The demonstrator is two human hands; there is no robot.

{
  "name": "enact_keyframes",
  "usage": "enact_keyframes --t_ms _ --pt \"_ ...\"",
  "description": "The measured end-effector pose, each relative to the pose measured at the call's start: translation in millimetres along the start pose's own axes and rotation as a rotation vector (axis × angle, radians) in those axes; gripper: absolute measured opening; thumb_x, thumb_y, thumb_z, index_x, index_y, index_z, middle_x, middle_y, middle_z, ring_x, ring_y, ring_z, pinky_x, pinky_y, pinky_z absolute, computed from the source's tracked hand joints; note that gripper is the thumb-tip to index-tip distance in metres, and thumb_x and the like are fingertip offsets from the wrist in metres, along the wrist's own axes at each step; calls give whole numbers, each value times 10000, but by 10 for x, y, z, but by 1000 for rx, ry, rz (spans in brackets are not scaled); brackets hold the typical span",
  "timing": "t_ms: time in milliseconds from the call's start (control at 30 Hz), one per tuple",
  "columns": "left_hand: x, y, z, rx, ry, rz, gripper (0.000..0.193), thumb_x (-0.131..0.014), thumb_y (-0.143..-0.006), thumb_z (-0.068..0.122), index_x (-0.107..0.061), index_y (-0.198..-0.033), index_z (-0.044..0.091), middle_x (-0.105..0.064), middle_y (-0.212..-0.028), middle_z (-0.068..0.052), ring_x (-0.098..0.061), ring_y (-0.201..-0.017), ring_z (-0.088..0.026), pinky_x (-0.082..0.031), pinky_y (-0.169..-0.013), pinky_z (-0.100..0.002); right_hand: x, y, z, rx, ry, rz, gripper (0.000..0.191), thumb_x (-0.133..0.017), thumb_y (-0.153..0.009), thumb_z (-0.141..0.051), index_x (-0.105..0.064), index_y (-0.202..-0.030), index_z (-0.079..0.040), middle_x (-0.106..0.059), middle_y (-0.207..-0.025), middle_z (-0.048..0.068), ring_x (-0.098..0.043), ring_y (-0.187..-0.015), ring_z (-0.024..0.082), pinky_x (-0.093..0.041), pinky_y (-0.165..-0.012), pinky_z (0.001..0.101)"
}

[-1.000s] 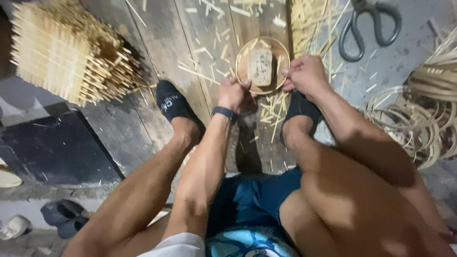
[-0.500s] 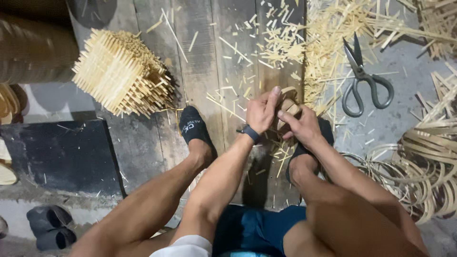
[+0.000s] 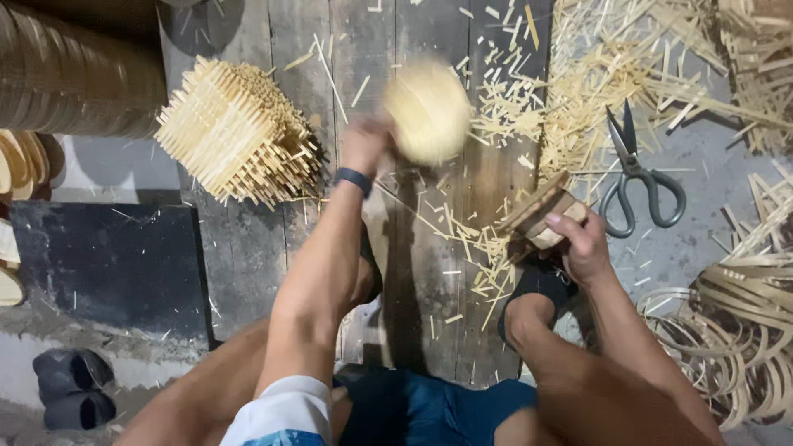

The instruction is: The person assembles small bamboo trays by placing a woven bamboo mat onto a wooden base, trimming excess bamboo strips with shears, and fitting a bamboo ring around the edge. The person repeats this process for multiple units, stacking finished trays to the side.

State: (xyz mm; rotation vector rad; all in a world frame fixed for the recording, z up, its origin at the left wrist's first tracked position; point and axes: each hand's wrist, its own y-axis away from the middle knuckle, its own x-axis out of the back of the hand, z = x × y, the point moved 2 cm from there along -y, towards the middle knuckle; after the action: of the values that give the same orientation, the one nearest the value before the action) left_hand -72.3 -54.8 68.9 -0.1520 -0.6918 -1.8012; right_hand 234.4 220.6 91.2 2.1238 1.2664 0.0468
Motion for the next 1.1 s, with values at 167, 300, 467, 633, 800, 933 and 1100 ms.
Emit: enact_keyframes --t_ms 167,300,467,633,800,933,1100 --pt "148 -58 324 45 815 -219 261 -579 -1040 198 -723 -1084 -15 -718 -865 -110 -646 -689 -161 -544 -602 -292 -97 -19 -6 -11 -45 12 315 -623 -918 -199 -629 -1147 17 -677 -930 106 -666 -735 233 -533 -602 351" --pt "-572 551 54 378 338 -502 527 -618 -930 506 -640 -1233 75 -752 -1064 -82 -751 -940 -197 -598 -812 -378 -233 -61 38 31 -69 -102 381 -639 -902 -198 -614 -1231 -7 -676 -1081 86 -668 -948 192 -545 -858 332" --pt "-1207 1142 -348 449 388 -294 516 -745 -923 488 -760 -1166 34 -756 -1099 -63 -713 -982 -158 -539 -890 -324 -373 -240 154 -129 -241 -173 403 -560 -980 -357 -600 -1250 -61 -699 -1150 40 -679 -1047 163 -545 -929 322" --pt "-845 997 -326 -19 292 -171 238 -784 -914 208 -764 -1059 20 -767 -936 -104 -679 -822 -179 -565 -758 -338 -463 -468 234 -5 461 -55 368 -681 -1003 -263 -702 -1224 30 -728 -984 92 -652 -839 193 -542 -739 335" --pt "837 293 -108 -247 -362 587 591 -831 -807 183 -532 -1282 -3 -674 -1050 -213 -676 -965 -370 -544 -843 -462 -580 -538 373 -145 107 -22 348 -674 -983 -207 -658 -1216 50 -717 -910 87 -721 -766 169 -613 -659 296" --pt "2489 42 -228 170 -295 997 616 -762 -881 277 -525 -1396 37 -547 -1441 -142 -580 -1303 -230 -434 -1166 -378 -493 -476 449 -218 167 2 301 -671 -998 -208 -640 -1210 3 -693 -876 95 -670 -709 188 -583 -600 333" --pt "3109 275 -560 361 -488 751 318 -822 -735 197 -793 -1035 96 -742 -1012 -110 -727 -935 -259 -561 -913 -386 -330 -459 541 -185 108 -7 306 -616 -1049 -262 -677 -1136 25 -700 -887 98 -684 -742 163 -570 -635 279"
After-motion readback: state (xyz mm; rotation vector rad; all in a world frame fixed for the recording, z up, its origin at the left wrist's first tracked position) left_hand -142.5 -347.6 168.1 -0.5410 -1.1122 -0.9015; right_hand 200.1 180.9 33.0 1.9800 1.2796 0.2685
